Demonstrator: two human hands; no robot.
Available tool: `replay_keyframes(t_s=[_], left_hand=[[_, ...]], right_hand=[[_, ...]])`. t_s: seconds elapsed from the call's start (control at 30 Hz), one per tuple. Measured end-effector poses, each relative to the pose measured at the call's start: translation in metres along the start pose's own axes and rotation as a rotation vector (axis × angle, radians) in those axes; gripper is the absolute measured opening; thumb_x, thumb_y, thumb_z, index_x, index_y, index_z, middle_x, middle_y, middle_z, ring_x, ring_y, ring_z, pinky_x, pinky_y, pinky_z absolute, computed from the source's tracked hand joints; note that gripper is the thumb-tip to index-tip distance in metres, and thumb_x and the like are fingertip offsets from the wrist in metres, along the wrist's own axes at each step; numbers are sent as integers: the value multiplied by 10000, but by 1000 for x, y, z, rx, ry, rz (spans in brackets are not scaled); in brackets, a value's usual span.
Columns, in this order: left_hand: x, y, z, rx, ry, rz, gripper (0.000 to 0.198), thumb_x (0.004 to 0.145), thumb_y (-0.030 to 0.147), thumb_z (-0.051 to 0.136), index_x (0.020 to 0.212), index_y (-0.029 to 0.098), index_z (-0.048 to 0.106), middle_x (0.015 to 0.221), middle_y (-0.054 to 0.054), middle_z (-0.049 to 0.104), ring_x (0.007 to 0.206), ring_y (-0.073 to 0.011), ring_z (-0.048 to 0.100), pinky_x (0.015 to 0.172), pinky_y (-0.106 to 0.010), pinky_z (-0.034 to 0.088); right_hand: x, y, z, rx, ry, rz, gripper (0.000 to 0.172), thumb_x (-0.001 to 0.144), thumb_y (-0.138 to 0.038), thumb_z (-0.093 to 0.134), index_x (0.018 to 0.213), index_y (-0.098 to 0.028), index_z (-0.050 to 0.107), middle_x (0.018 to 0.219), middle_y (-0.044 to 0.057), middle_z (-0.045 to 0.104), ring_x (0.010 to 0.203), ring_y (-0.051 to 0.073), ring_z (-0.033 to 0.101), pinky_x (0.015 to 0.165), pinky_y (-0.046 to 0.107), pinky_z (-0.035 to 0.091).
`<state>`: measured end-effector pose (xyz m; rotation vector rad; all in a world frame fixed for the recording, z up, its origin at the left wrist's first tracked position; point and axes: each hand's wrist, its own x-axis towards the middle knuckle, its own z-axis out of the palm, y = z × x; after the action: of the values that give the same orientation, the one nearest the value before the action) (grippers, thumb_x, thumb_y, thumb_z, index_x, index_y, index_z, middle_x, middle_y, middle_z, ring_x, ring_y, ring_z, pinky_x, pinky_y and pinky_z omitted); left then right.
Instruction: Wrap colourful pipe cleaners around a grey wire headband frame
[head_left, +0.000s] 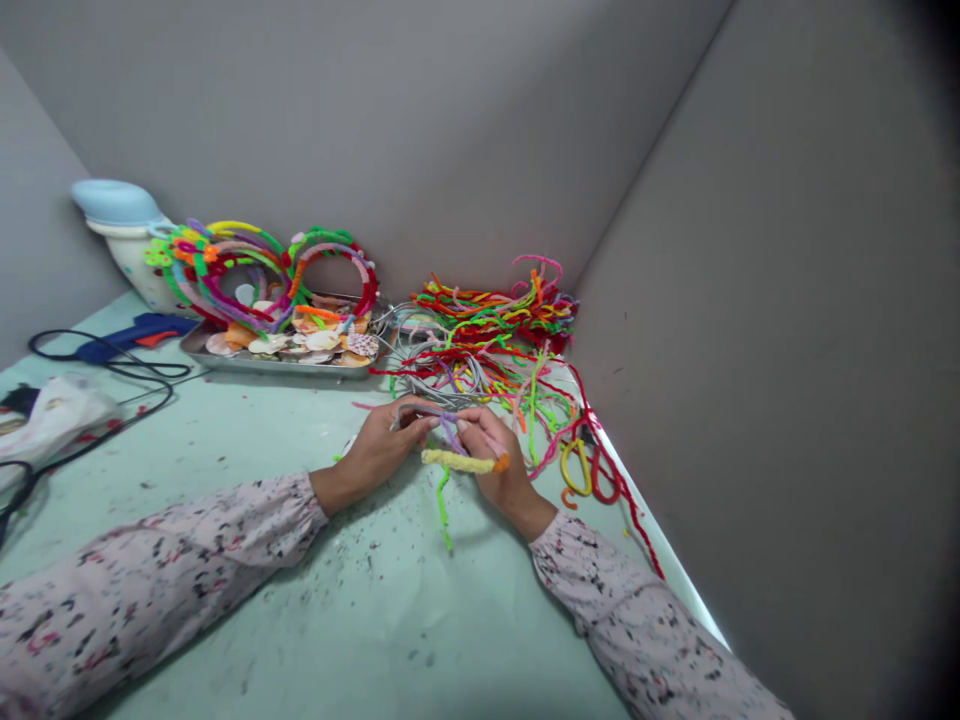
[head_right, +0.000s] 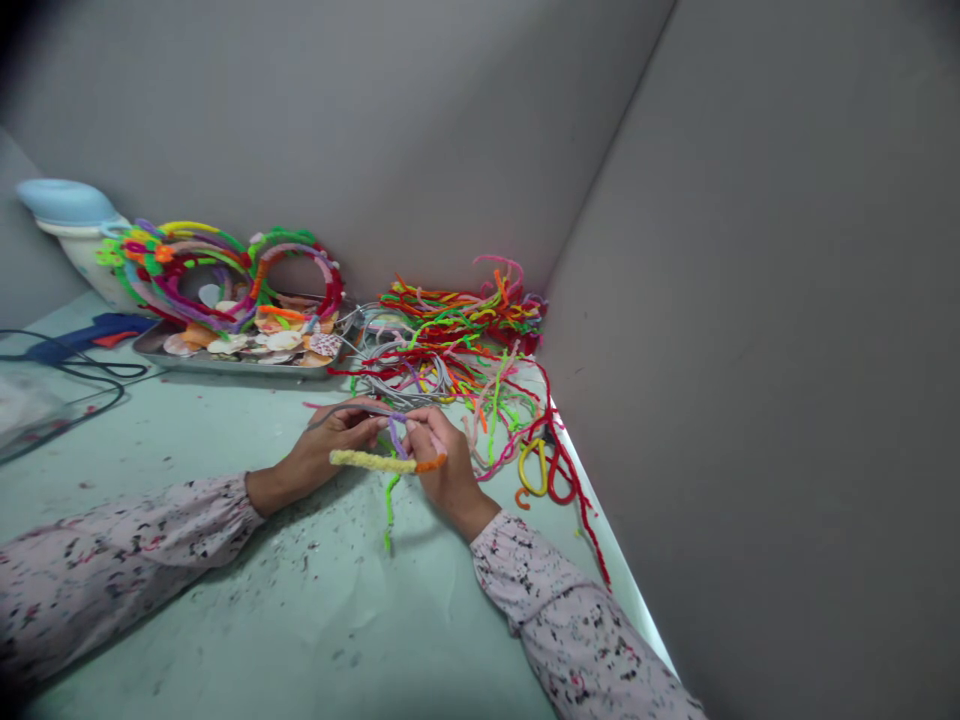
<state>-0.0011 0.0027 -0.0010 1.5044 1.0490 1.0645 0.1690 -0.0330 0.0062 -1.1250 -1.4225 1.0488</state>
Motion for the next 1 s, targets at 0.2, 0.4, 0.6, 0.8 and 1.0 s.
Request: replay_keyframes(t_s=[0.2,0.4,0.6,0.8,1.0], left_hand=[[0,2,1,-2,8,-19,269,782,381,649,942,167,679,574,35,551,492,-107,462,499,-240,366],[0,2,2,9,40,-9,266,777,367,651,941,159,680,546,41,548,469,-103,452,481,-233,349],[0,4,2,16,45,-27,288,779,371,644,957,147,675,542,40,544,462,-102,430,469,-235,335],[-1,1,2,26,44,-17,305,792,397,635,965,149,665,551,40,535,469,-101,427,462,-227,327],[0,1,1,64,29,-32,296,810,405,614,952,149,657,560,37,534,472,-100,428,459,-223,330]], right_hand=[[-1,-1,1,22,-17,34,195,884,-355,501,937,-189,589,664,-20,570,576,131,543,524,237,417],[0,3,1,19,-40,13,206,889,-364,497,961,-192,586,664,-15,588,577,134,553,528,238,432],[0,10,-1,-48,-62,-56,194,894,-357,496,984,-204,573,680,-14,602,584,136,561,531,237,420],[-2,5,-1,-94,-73,-63,122,900,-266,468,955,-203,557,682,-21,603,585,130,561,539,235,420],[-2,4,1,-111,-53,-93,104,898,-250,466,915,-203,558,682,-23,601,578,125,559,540,232,429]])
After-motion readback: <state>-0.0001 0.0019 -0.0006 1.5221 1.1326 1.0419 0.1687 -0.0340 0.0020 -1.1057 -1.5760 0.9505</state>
